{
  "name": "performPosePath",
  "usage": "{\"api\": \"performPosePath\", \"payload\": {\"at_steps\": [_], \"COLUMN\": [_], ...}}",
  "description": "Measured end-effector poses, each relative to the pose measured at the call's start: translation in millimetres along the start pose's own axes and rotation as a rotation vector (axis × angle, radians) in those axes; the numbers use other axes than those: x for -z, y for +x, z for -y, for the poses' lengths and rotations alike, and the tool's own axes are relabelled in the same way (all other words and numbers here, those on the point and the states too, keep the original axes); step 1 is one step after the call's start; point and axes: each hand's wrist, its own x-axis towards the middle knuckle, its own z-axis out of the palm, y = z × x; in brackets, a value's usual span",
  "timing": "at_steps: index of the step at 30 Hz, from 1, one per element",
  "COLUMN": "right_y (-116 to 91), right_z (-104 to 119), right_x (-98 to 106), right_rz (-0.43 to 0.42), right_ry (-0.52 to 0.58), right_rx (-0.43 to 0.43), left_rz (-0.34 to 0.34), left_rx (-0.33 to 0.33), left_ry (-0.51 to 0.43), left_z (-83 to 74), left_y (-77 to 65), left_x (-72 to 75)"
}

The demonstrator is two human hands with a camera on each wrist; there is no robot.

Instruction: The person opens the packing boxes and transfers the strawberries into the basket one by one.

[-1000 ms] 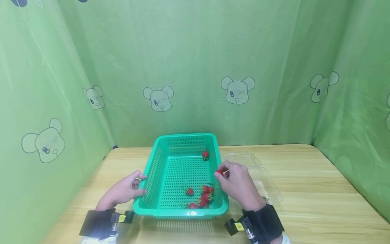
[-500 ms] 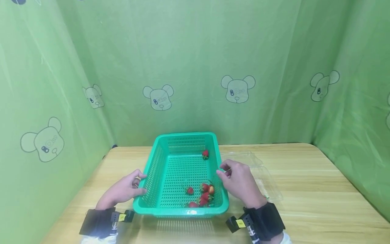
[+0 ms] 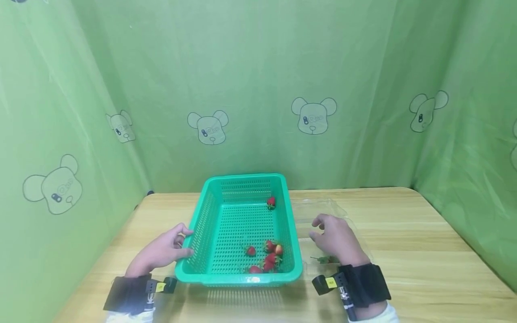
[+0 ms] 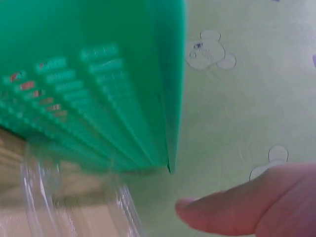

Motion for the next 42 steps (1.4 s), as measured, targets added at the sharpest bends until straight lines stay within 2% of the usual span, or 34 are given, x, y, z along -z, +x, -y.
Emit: {"api": "performPosePath", "payload": {"at_steps": [11,15,19,25,33,37,42], "right_y": [3,5,6,5,8,8,10], "right_z": [-25,-32,-37,-42,-47,-47,-47], "right_x": [-5,-10,-16,-26,-31,-32,-30], "right_rz": [0.183,0.212,0.217,0.221,0.216,0.198,0.167], "right_ry": [-0.014,-0.013,-0.015,0.065,0.093,0.098,0.052], "right_rx": [-0.125,-0.147,-0.158,-0.207,-0.213,-0.197,-0.146], "left_rz": [0.02,0.013,0.005,0.005,0.011,0.015,0.013], "left_rx": [-0.013,-0.011,-0.003,0.005,-0.005,-0.005,-0.005], "left_ry": [-0.021,-0.017,-0.007,-0.002,-0.012,-0.018,-0.007], "left_z": [-2.1,-0.6,0.8,0.6,0.4,-0.1,0.4], "left_y": [-2.7,-2.0,-0.6,-0.5,-1.1,-1.6,-1.0], "left_x": [2.4,1.5,0.3,0.3,1.0,1.3,1.0]}}
